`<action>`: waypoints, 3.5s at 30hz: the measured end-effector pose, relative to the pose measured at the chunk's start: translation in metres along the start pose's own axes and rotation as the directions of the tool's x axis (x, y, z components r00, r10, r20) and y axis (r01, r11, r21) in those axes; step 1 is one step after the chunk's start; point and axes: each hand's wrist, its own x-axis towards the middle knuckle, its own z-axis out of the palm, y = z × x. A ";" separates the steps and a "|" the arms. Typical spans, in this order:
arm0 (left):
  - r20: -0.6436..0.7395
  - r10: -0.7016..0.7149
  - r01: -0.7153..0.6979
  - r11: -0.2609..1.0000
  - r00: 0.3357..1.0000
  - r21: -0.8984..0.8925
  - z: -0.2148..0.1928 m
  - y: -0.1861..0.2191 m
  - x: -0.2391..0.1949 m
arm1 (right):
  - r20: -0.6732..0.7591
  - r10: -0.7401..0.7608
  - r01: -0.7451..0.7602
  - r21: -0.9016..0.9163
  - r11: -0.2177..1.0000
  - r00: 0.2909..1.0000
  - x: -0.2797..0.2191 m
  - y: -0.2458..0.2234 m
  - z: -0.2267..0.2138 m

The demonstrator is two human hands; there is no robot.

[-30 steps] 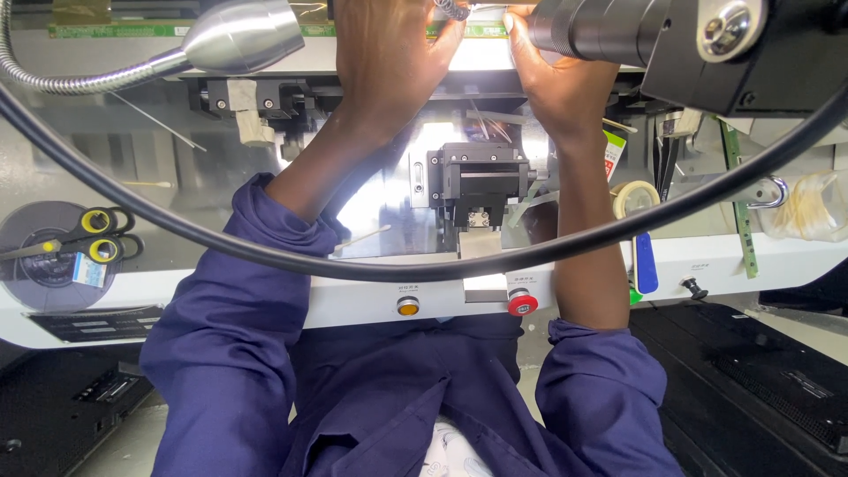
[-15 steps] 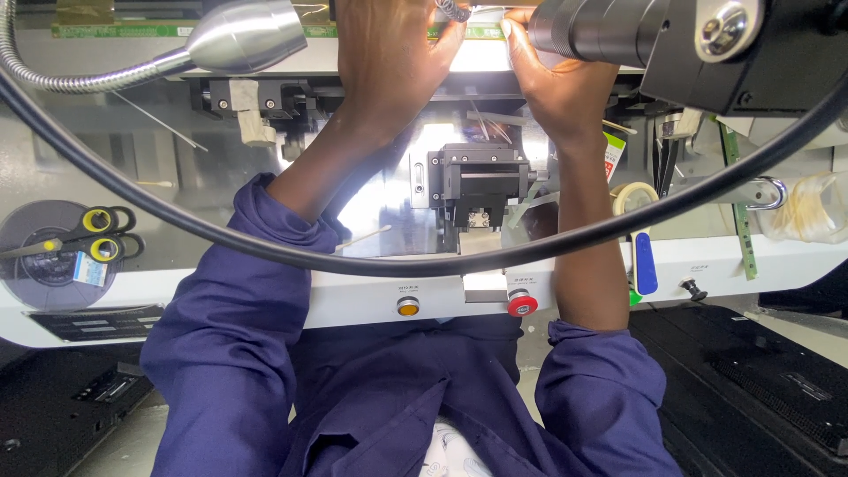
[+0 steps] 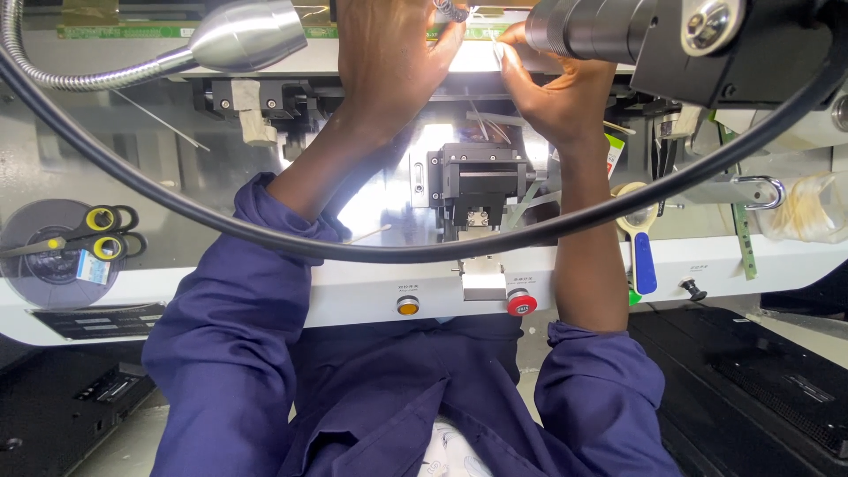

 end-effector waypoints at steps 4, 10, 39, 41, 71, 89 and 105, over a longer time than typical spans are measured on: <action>0.021 0.006 -0.005 0.999 1.000 -0.048 -0.003 0.001 0.000 | 0.006 -0.064 0.064 -0.017 0.998 0.998 -0.008 0.010 -0.002; 0.047 0.015 -0.012 0.998 0.999 -0.061 0.000 -0.005 -0.008 | 0.033 -0.125 0.125 -0.009 0.992 0.992 -0.012 0.013 -0.007; -0.115 0.145 -0.155 0.984 0.983 -0.085 -0.038 -0.009 -0.015 | 0.317 -0.792 0.841 -0.036 0.539 0.521 -0.003 -0.151 -0.087; -0.119 0.149 -0.157 0.986 0.982 -0.062 -0.036 -0.010 -0.016 | 0.334 -0.701 0.752 -0.037 0.658 0.630 -0.005 -0.177 -0.089; -0.113 0.175 -0.182 0.982 0.978 -0.049 -0.037 0.003 -0.004 | -0.274 -0.531 0.597 0.376 0.708 0.802 -0.035 -0.158 -0.062; -0.011 0.173 -0.173 0.982 0.985 -0.081 -0.038 -0.002 0.002 | 0.108 -0.107 0.139 -0.363 0.921 0.988 -0.006 -0.001 -0.001; -0.013 0.142 -0.143 0.988 0.990 -0.057 -0.034 -0.006 0.005 | 0.103 -0.151 0.177 -0.324 0.929 0.983 0.004 0.018 0.016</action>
